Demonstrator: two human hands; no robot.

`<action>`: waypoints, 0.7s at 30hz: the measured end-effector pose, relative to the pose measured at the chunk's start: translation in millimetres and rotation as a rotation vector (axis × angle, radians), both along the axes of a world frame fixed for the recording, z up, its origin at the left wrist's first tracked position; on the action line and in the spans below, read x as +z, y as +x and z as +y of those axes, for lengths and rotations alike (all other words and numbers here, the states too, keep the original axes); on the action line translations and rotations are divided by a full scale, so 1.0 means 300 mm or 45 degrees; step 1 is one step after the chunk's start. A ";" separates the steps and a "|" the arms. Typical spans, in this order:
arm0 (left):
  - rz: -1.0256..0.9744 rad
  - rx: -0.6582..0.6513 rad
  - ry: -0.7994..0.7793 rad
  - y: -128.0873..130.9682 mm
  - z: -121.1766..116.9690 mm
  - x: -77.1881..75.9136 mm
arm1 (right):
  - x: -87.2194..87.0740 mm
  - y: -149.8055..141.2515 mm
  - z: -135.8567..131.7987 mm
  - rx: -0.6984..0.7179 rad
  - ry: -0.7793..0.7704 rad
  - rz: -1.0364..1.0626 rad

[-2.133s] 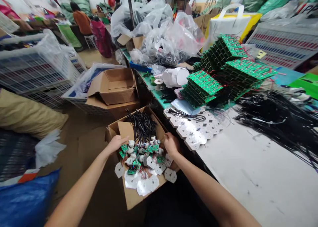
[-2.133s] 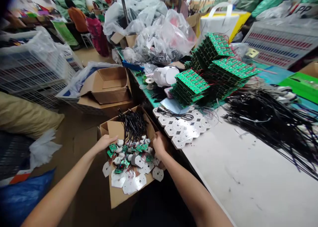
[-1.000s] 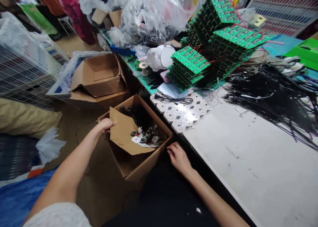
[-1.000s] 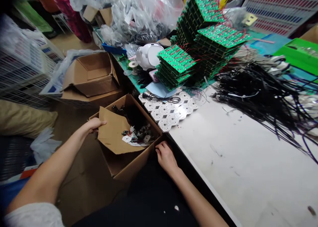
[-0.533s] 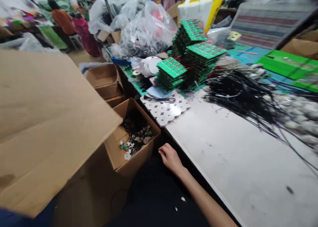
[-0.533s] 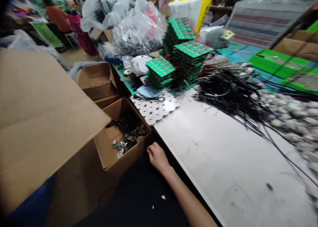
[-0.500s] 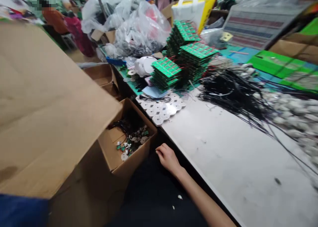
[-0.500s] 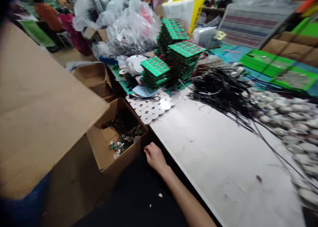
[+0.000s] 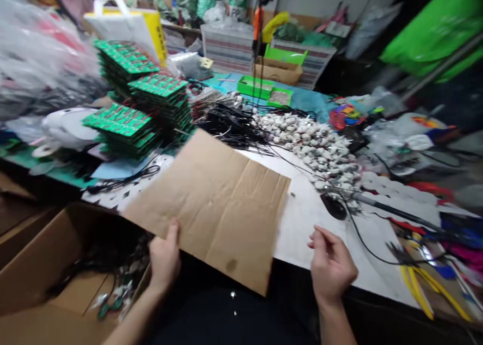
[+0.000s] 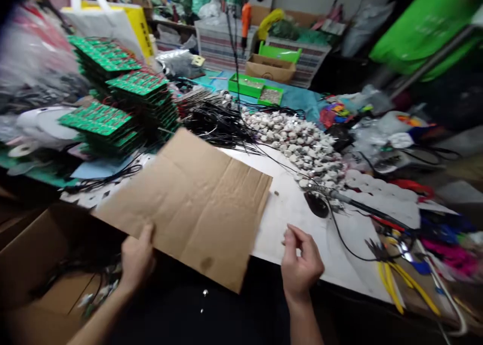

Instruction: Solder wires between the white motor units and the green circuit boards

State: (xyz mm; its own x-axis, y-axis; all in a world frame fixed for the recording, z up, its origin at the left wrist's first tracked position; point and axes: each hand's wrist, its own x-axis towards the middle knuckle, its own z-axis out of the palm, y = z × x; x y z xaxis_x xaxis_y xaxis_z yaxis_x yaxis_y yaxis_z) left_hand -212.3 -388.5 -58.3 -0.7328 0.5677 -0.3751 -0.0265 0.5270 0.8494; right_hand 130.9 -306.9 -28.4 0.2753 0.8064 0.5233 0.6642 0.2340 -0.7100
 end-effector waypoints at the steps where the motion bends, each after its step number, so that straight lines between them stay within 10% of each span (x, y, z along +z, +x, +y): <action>1: -0.073 -0.013 0.006 0.063 0.019 -0.024 | -0.007 0.031 0.007 -0.016 -0.017 -0.082; 5: -0.594 -0.717 -0.150 0.196 -0.013 -0.065 | -0.084 0.032 0.053 0.259 -0.204 -0.524; 8: -0.145 -1.202 -0.209 0.154 -0.039 0.001 | -0.158 -0.031 0.113 0.340 -0.423 -0.803; 14: 1.050 -1.251 0.451 0.120 0.204 0.092 | -0.194 -0.098 0.266 0.551 -0.551 -0.916; 18: 1.364 -1.315 0.212 0.161 0.411 -0.008 | -0.198 -0.106 0.376 0.519 -0.509 -0.900; 21: 1.306 -1.452 0.135 0.102 0.529 0.017 | -0.225 -0.105 0.426 0.514 -0.476 -0.901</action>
State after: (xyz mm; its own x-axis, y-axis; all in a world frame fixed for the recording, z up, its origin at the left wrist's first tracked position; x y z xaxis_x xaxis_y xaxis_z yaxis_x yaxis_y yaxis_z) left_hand -181.6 -229.9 -53.3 0.1865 0.9791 0.0807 0.9377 -0.2019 0.2829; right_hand 99.3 -179.1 -96.0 -0.3536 0.9239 0.1463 0.8927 0.3800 -0.2423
